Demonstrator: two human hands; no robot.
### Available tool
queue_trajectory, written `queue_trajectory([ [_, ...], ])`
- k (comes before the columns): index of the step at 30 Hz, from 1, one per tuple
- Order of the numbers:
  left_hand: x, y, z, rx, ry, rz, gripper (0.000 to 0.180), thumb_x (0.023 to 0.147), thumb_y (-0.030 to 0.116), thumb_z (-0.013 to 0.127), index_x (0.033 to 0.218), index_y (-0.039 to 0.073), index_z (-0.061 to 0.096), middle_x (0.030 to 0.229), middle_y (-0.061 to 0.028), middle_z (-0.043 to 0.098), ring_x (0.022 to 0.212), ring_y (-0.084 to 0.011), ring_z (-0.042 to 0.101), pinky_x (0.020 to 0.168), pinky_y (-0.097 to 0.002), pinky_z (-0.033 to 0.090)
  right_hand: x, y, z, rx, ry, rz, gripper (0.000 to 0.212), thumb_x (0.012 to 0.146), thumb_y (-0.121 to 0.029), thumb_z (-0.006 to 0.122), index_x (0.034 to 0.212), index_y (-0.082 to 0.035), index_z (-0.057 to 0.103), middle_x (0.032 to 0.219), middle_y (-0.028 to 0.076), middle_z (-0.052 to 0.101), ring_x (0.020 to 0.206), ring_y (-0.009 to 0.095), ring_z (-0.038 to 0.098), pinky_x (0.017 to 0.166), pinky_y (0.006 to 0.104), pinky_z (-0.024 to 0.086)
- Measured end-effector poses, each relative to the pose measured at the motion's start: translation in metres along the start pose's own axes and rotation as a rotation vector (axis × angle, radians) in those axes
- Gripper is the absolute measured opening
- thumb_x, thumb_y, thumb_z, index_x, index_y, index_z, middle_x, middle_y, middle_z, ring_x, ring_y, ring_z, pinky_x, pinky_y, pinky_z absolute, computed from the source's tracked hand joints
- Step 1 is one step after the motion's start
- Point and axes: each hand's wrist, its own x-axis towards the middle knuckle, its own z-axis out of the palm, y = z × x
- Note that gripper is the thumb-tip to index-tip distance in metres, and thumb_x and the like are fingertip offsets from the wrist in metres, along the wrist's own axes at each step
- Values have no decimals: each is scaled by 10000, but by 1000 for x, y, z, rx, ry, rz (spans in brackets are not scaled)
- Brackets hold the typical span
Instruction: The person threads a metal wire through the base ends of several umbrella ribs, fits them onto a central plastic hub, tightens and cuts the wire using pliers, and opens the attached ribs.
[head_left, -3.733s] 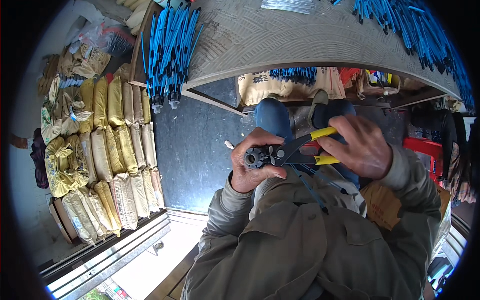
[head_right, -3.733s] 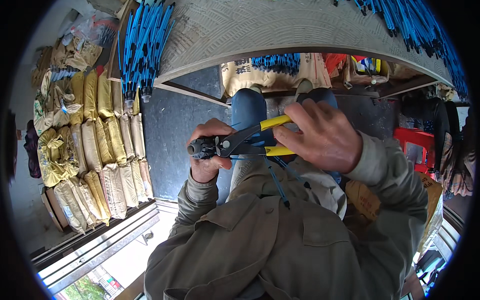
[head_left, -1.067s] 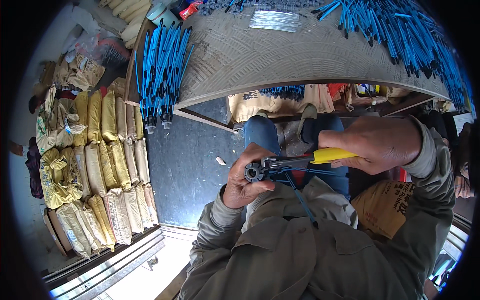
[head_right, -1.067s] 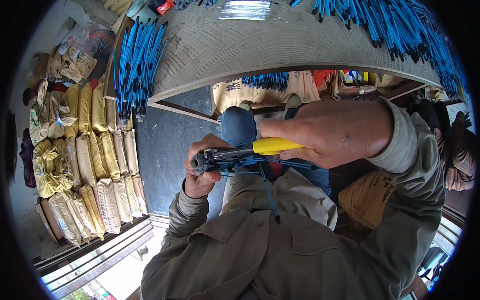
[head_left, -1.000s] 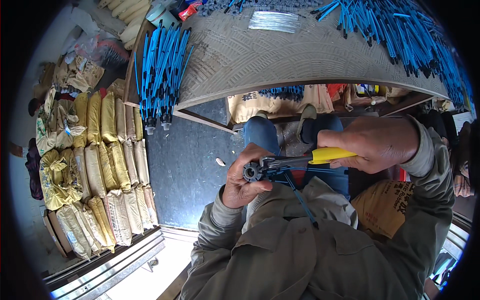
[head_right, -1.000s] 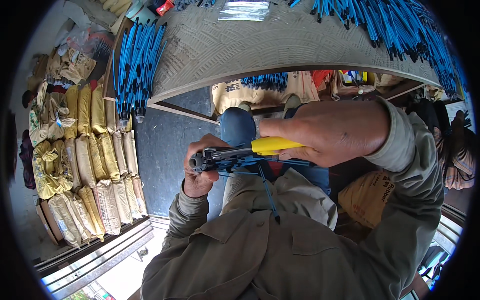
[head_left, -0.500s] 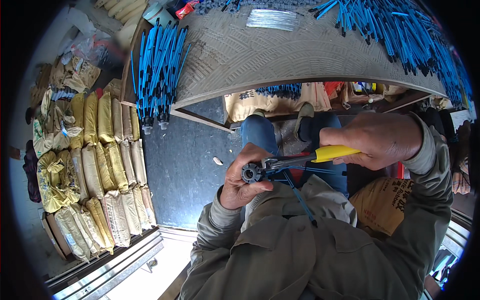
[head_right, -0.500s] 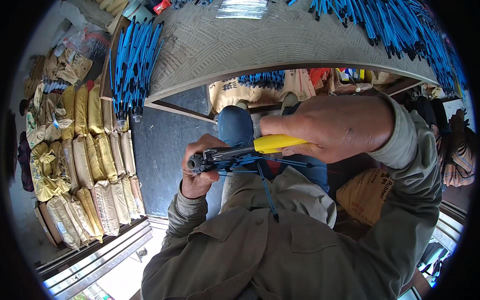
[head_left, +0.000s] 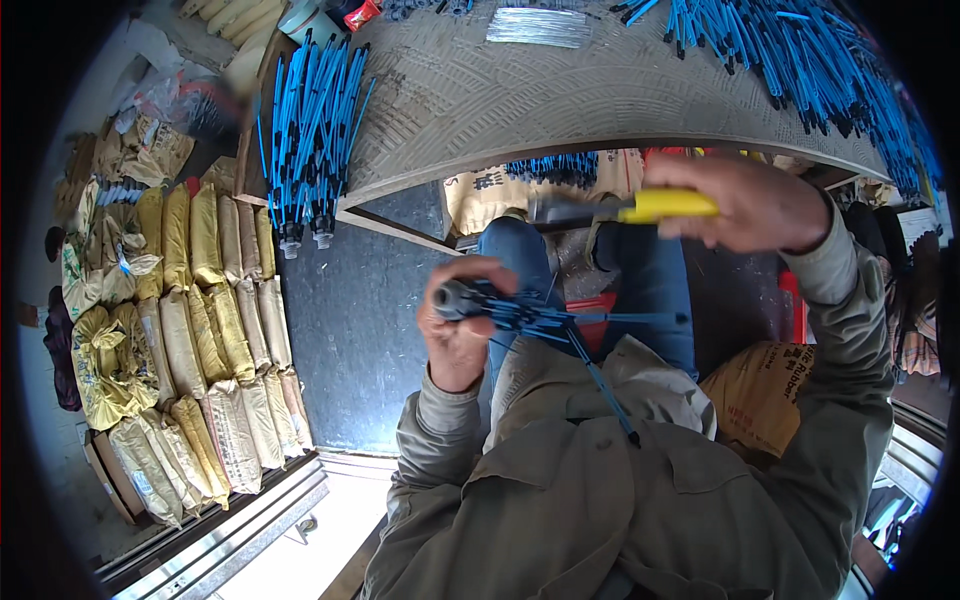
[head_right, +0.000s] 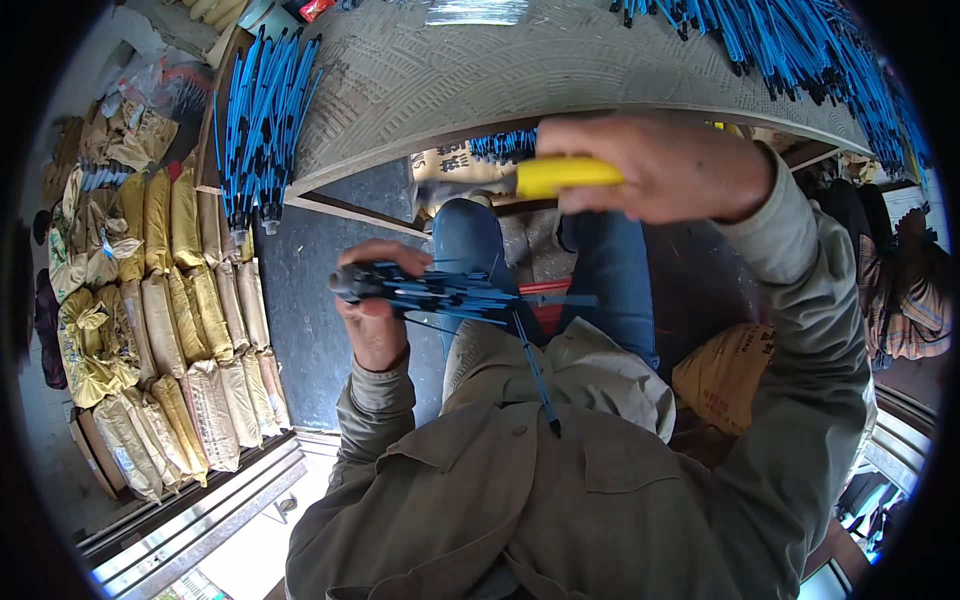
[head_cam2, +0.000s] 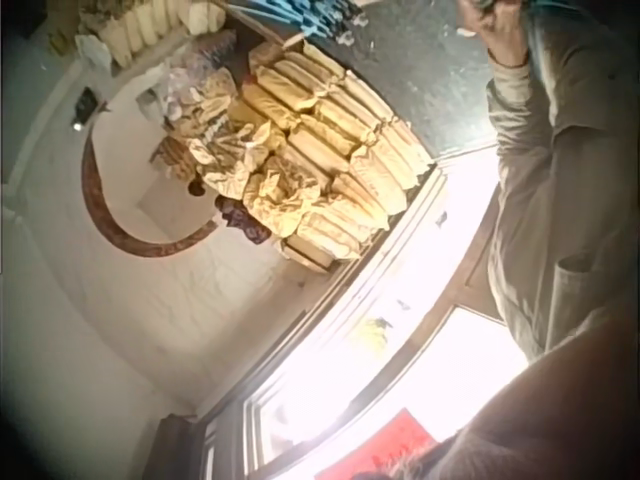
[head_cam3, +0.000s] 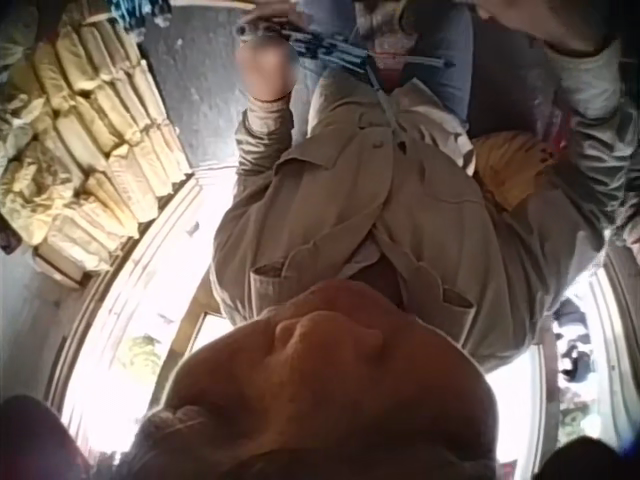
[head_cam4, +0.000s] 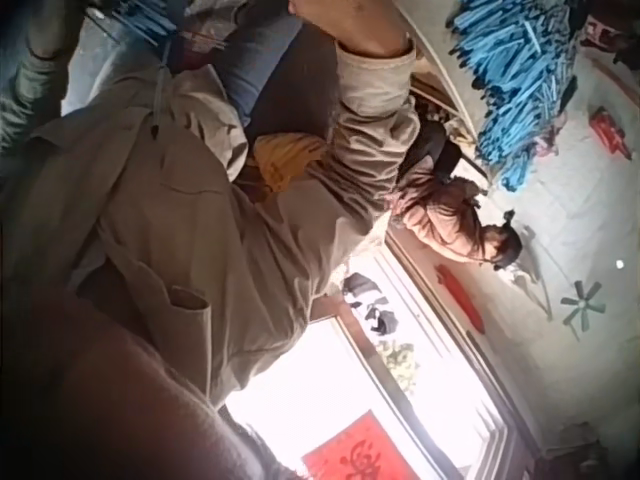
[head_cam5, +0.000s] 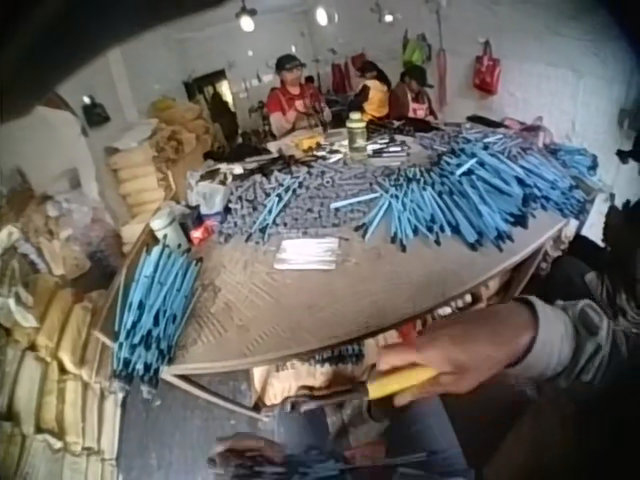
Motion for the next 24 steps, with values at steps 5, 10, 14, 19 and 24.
queue_trajectory([
  [5, 14, 1, -15, 74, 254, 40, 691, 851, 614, 514, 1074, -40, 515, 874, -112, 608, 826, -210, 600, 787, -340, 489, 13, 96, 0, -905, 613, 114, 377, 854, -400, 605, 1051, -96, 501, 791, 83, 586, 617, 270, 605, 554, 363, 488],
  [10, 4, 0, -52, -141, 349, 63, 687, 854, 646, 465, 1122, 16, 521, 860, -88, 599, 826, -224, 596, 796, -366, 479, 29, 126, 12, -1074, 662, 266, 428, 817, -386, 637, 1122, -116, 502, 1050, 78, 590, 829, 264, 622, 666, 374, 517],
  [14, -4, 7, -112, -715, 210, 119, 639, 845, 634, 499, 1158, 78, 533, 910, -50, 599, 879, -207, 568, 828, -357, 448, 39, 93, 45, -919, 784, -43, 550, 773, -377, 671, 1229, -137, 477, 1218, 83, 529, 1047, 266, 564, 846, 386, 487],
  [19, -18, -29, -136, -1400, 51, 39, 553, 848, 543, 586, 1181, 105, 536, 977, 3, 593, 960, -157, 516, 864, -331, 415, 63, 45, 122, -414, 456, -345, 756, 717, -334, 726, 1347, -96, 383, 1375, 99, 407, 1227, 293, 427, 1037, 421, 343],
  [24, -44, -90, -107, -1655, 143, -92, 471, 855, 445, 625, 1157, 93, 540, 1026, 11, 584, 975, -134, 497, 878, -337, 405, 84, -1, 167, 31, 509, -548, 646, 832, -373, 620, 1361, -108, 360, 1377, 126, 391, 1273, 289, 391, 1042, 415, 320],
])
